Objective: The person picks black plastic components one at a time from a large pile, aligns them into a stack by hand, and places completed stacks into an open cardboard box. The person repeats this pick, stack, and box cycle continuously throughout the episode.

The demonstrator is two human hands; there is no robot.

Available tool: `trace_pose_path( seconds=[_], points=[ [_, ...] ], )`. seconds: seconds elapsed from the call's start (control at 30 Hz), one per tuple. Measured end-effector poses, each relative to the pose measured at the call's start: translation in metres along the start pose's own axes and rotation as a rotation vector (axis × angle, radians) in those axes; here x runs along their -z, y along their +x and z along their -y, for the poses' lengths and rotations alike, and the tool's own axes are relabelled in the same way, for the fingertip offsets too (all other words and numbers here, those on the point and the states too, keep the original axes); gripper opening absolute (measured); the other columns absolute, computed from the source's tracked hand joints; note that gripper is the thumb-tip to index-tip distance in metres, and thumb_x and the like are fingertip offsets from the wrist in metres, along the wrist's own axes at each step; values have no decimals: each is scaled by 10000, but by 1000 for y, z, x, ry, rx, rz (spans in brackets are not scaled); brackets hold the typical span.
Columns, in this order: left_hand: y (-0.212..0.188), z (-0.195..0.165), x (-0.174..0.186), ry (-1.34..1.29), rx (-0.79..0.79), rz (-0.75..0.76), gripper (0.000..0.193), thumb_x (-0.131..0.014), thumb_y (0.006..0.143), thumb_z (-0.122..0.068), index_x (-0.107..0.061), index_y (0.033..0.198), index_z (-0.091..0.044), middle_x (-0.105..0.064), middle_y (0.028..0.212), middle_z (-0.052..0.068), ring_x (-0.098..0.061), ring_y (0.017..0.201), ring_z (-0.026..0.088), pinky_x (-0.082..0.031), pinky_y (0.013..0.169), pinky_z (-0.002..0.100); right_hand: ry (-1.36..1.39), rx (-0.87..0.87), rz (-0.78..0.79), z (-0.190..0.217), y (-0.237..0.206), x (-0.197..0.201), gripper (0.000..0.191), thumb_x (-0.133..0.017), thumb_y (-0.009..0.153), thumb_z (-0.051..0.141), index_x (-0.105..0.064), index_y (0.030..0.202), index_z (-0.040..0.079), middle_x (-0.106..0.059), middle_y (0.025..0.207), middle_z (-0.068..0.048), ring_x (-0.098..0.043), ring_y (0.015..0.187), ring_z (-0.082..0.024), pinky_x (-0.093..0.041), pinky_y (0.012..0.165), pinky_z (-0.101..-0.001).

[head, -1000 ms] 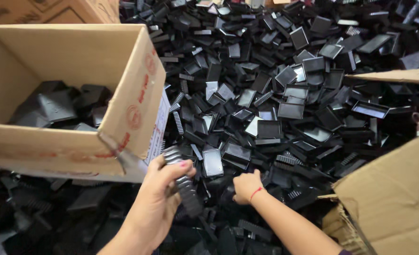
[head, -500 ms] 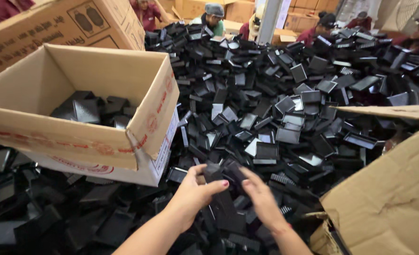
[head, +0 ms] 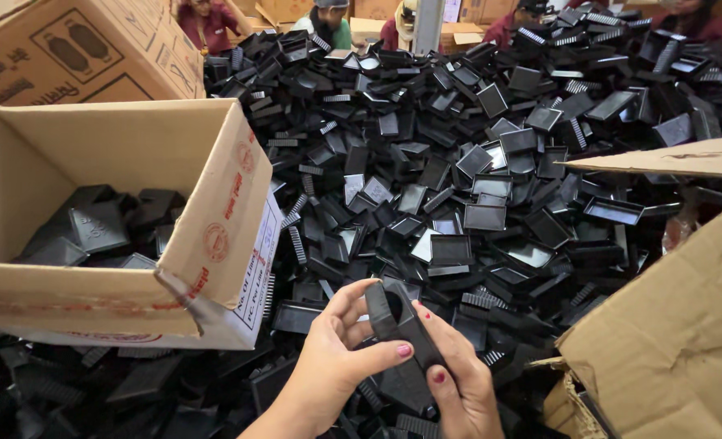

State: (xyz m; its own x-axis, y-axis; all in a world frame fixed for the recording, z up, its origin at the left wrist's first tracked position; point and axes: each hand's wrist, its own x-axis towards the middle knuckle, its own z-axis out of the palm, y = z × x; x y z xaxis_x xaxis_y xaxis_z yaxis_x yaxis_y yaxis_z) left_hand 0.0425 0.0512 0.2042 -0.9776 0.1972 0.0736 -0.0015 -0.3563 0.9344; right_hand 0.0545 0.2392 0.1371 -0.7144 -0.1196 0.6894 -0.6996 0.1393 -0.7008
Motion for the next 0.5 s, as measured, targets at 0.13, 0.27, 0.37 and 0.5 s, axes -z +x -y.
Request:
trace_pose_path(
  seconds=[0.13, 0.27, 0.37, 0.5],
  points=[
    [-4, -5, -6, 78, -35, 115, 847, -875, 622, -16, -503, 1383, -39, -680, 1192, 110, -659, 1114, 173, -580, 948, 346, 230, -113, -114, -4, -6, 2, 697, -513, 1031, 432, -500, 1501, -83, -587, 1498, -258, -558, 1383, -325, -359, 1179, -406],
    [-7, -5, -12, -24, -12, 90, 813, -859, 643, -25, -495, 1370, -49, -698, 1183, 94, -683, 1123, 177, -568, 965, 322, 158, -61, -60, 1, -8, 2, 695, -499, 1069, 451, -459, 1499, -94, -516, 1553, -260, -491, 1449, -334, -315, 1215, -411],
    [-8, -5, -13, 15, -32, 58, 818, -863, 635, -19, -513, 1375, -44, -704, 1136, 102, -682, 1087, 185, -580, 938, 338, 178, 15, -2, 7, -7, -3, 698, -465, 1105, 464, -416, 1523, -93, -463, 1594, -257, -462, 1481, -342, -307, 1241, -417],
    [-9, -4, -11, -1, -16, 38, 816, -861, 629, -19, -523, 1371, -32, -701, 1120, 107, -681, 1072, 188, -591, 916, 358, 69, 33, -18, 12, -7, -7, 682, -432, 1104, 452, -425, 1530, -80, -493, 1575, -233, -486, 1472, -332, -325, 1234, -405]
  ],
)
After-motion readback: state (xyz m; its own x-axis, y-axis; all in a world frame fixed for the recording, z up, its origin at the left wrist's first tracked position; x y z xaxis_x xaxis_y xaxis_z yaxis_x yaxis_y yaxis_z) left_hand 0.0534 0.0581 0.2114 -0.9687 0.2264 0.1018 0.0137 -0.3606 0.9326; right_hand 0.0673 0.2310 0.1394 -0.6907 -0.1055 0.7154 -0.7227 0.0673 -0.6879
